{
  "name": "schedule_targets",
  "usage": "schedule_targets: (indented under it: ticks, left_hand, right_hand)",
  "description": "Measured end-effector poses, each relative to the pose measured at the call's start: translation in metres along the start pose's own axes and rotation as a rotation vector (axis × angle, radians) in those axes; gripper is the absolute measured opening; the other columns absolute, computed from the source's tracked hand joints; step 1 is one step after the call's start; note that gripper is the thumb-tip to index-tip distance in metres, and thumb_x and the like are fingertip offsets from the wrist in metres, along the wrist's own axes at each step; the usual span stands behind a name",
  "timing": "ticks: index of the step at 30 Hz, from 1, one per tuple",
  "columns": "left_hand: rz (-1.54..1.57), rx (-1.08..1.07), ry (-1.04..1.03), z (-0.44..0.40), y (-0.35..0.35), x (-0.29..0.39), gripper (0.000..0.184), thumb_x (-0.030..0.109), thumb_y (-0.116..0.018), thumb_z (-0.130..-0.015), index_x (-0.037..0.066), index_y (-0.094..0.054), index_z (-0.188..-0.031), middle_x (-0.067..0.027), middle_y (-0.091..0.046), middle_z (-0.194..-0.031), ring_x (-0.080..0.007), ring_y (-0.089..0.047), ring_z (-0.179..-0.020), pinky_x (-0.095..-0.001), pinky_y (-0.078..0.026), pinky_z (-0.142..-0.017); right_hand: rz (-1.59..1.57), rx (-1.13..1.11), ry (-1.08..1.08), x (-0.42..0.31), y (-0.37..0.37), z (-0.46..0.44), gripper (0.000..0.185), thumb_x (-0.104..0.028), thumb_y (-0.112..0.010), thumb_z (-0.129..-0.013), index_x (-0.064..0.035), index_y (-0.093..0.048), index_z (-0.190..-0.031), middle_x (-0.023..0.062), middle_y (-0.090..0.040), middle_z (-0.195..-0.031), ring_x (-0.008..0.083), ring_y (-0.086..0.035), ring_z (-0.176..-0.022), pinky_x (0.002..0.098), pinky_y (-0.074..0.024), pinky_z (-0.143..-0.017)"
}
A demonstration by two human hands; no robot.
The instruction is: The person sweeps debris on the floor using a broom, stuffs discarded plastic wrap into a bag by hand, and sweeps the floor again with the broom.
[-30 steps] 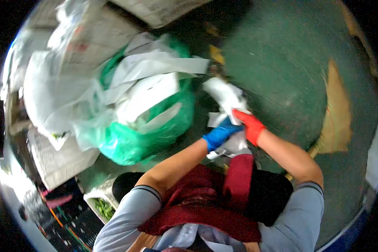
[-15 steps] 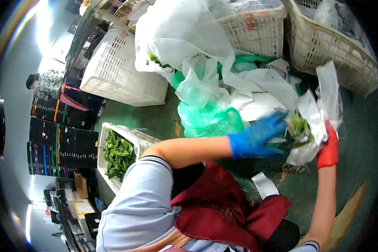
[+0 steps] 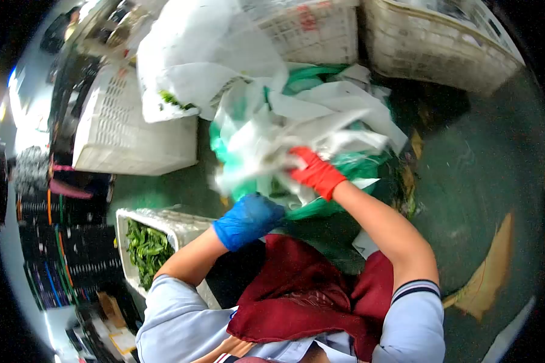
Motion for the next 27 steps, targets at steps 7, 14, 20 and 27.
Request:
schedule_targets:
  ticks: [7,14,20,27]
  left_hand:
    - [0.010,0.179,-0.111,-0.005,0.008,-0.011,0.008,0.020,-0.059,-0.072,0.013,-0.057,-0.076,-0.0097,-0.056,-0.062,-0.0290,-0.056,-0.057,-0.0390,-0.044,-0.053]
    - [-0.016,0.171,-0.121,-0.015,0.000,-0.007,0.008,0.017,-0.062,-0.072,0.010,-0.062,-0.078,-0.0109,-0.059,-0.065,-0.0300,-0.057,-0.060,-0.0372,-0.045,-0.055]
    - [0.264,0.365,0.100,-0.021,0.007,-0.054,0.019,0.014,-0.070,-0.068,0.002,-0.064,-0.081,-0.0126,-0.062,-0.075,-0.0270,-0.059,-0.064,-0.0321,-0.046,-0.061]
    - [0.494,0.266,0.313,-0.035,-0.002,-0.078,0.016,0.011,-0.068,-0.070,0.003,-0.064,-0.083,-0.0123,-0.062,-0.078,-0.0231,-0.058,-0.070,-0.0303,-0.045,-0.065]
  right_hand:
    - [0.138,-0.936,-0.241,-0.023,-0.066,0.025,0.042,-0.026,-0.055,-0.072,-0.0150,-0.055,-0.112,0.0154,-0.054,-0.110,0.0291,-0.052,-0.100,0.0363,-0.0421,-0.083]
    - [-0.314,-0.598,-0.453,0.027,-0.153,0.026,0.047,-0.029,-0.054,-0.075,-0.0129,-0.049,-0.118,0.0168,-0.050,-0.115,0.0249,-0.050,-0.102,0.0322,-0.0401,-0.084]
    - [-0.779,-0.623,-0.530,0.031,-0.103,0.008,0.051,-0.028,-0.054,-0.076,-0.0095,-0.044,-0.123,0.0174,-0.049,-0.116,0.0235,-0.050,-0.102,0.0305,-0.0385,-0.086]
    - [-0.310,-0.594,-0.327,-0.026,0.027,-0.008,0.064,-0.027,-0.055,-0.075,-0.0016,-0.032,-0.129,0.0187,-0.044,-0.122,0.0293,-0.043,-0.112,0.0341,-0.0344,-0.093]
Point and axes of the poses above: each hand's wrist, its own z-axis away from the middle knuckle, its own y-axis out of the back of the hand, x = y × z, the point moved 6 cm from there along -z, towards the middle knuckle
